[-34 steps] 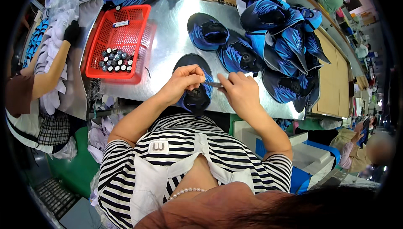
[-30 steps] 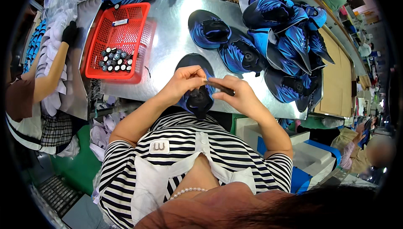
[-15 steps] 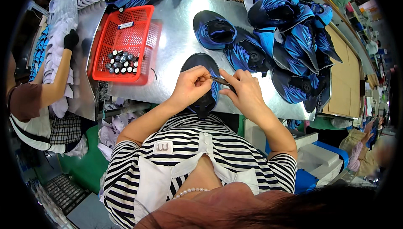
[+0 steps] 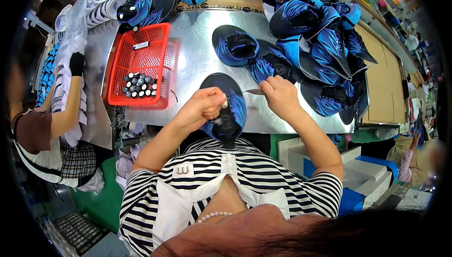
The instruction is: The person uses a small metal hook tool to pull tabs through blue and black shoe upper components and attaches small white circular buttons from a red basket.
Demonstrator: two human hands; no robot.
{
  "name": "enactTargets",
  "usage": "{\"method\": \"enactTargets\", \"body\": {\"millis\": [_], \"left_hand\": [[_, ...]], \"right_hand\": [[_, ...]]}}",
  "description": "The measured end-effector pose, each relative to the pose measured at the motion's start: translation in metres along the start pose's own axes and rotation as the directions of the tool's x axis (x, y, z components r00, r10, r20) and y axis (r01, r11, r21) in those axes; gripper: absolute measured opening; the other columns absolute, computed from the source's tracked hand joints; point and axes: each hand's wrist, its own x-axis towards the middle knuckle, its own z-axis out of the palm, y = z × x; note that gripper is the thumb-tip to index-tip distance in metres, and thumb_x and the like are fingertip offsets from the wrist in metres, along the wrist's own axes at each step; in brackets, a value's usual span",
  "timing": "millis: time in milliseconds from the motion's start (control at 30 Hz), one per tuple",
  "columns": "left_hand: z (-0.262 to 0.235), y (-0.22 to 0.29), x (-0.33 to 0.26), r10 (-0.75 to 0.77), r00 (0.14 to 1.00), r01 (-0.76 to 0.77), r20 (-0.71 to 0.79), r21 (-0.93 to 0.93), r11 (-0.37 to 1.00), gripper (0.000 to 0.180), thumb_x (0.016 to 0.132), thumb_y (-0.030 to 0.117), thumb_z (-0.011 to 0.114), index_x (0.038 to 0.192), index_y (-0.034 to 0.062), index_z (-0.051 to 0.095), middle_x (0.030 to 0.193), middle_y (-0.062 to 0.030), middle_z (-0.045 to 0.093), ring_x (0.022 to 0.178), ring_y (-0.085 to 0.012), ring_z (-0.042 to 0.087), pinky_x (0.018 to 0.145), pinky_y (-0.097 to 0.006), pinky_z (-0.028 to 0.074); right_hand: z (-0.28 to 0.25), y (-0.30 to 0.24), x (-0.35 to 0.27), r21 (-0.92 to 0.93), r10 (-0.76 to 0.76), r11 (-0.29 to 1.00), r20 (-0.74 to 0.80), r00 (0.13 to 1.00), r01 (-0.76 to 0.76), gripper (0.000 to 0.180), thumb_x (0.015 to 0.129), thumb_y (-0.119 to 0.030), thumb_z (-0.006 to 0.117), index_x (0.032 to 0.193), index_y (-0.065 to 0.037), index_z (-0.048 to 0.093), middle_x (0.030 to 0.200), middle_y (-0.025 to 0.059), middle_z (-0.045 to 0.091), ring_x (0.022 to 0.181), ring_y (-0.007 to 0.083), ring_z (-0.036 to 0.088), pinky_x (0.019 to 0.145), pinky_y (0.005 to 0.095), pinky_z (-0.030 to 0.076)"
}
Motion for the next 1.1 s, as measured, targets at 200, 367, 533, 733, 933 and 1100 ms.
{"method": "enactTargets", "body": {"millis": [200,367,533,733,933,1100], "left_hand": [[-0.023,-0.003,0.002,0.123,0.992,-0.122,-0.040,0.023,0.992,0.018,0.095,0.025,0.058,0.095,0.0065,0.057,0.065,0.0020,0.051,0.054,-0.0056,0.044,0.050,-0.020,0.036],[-0.003,-0.009,0.009,0.278,0.926,-0.317,-0.256,-0.123,0.940,0.019,0.096,0.026,0.056,0.098,0.0072,0.054,0.103,-0.0106,0.064,0.091,-0.0194,0.064,0.080,-0.034,0.054],[-0.041,-0.016,0.006,0.275,0.923,-0.330,-0.270,-0.188,0.925,0.023,0.097,0.026,0.053,0.104,0.0042,0.050,0.092,-0.0102,0.065,0.070,-0.0172,0.063,0.066,-0.032,0.052],[-0.005,0.005,-0.006,0.467,0.883,-0.235,-0.055,0.809,0.538,0.023,0.089,0.023,0.064,0.098,0.0017,0.063,0.080,-0.0059,0.067,0.071,-0.0119,0.061,0.067,-0.026,0.047],[-0.008,0.004,-0.001,0.423,0.905,-0.288,-0.046,0.666,0.689,0.014,0.090,0.014,0.062,0.091,0.0006,0.063,0.075,-0.0044,0.064,0.060,-0.0096,0.059,0.057,-0.025,0.047],[-0.033,-0.002,-0.001,0.287,0.940,-0.168,-0.185,0.482,0.860,0.015,0.088,0.012,0.063,0.093,-0.0009,0.068,0.072,-0.0065,0.066,0.051,-0.0087,0.058,0.048,-0.022,0.046]], "right_hand": [[0.030,-0.002,0.004,0.396,0.303,0.896,-0.217,0.928,-0.199,0.013,0.080,-0.002,0.065,0.090,-0.003,0.058,0.081,0.0079,0.058,0.075,0.0247,0.056,0.063,0.0322,0.045],[0.027,-0.084,0.045,0.510,0.091,0.859,-0.055,0.994,-0.050,0.021,0.076,0.001,0.066,0.095,-0.003,0.060,0.085,0.0124,0.060,0.069,0.0307,0.056,0.064,0.0376,0.046],[0.038,-0.083,0.037,0.920,0.316,0.223,0.246,0.916,-0.324,0.004,0.090,0.000,0.056,0.092,-0.001,0.060,0.076,0.0046,0.060,0.065,0.0131,0.053,0.060,0.0259,0.041],[0.038,-0.055,0.037,0.943,0.598,0.072,0.220,0.771,-0.325,0.012,0.093,-0.009,0.057,0.093,0.001,0.063,0.071,0.0014,0.059,0.059,0.0050,0.045,0.054,0.0186,0.032],[0.004,-0.061,0.051,0.255,-0.109,0.954,-0.195,0.975,0.157,0.027,0.071,0.006,0.067,0.097,-0.001,0.064,0.082,0.0146,0.064,0.072,0.0319,0.060,0.064,0.0365,0.048],[0.019,-0.054,0.042,0.326,0.108,0.943,-0.122,0.987,-0.063,0.023,0.072,0.013,0.058,0.091,0.000,0.061,0.084,0.0149,0.063,0.076,0.0297,0.064,0.070,0.0322,0.051]]}}
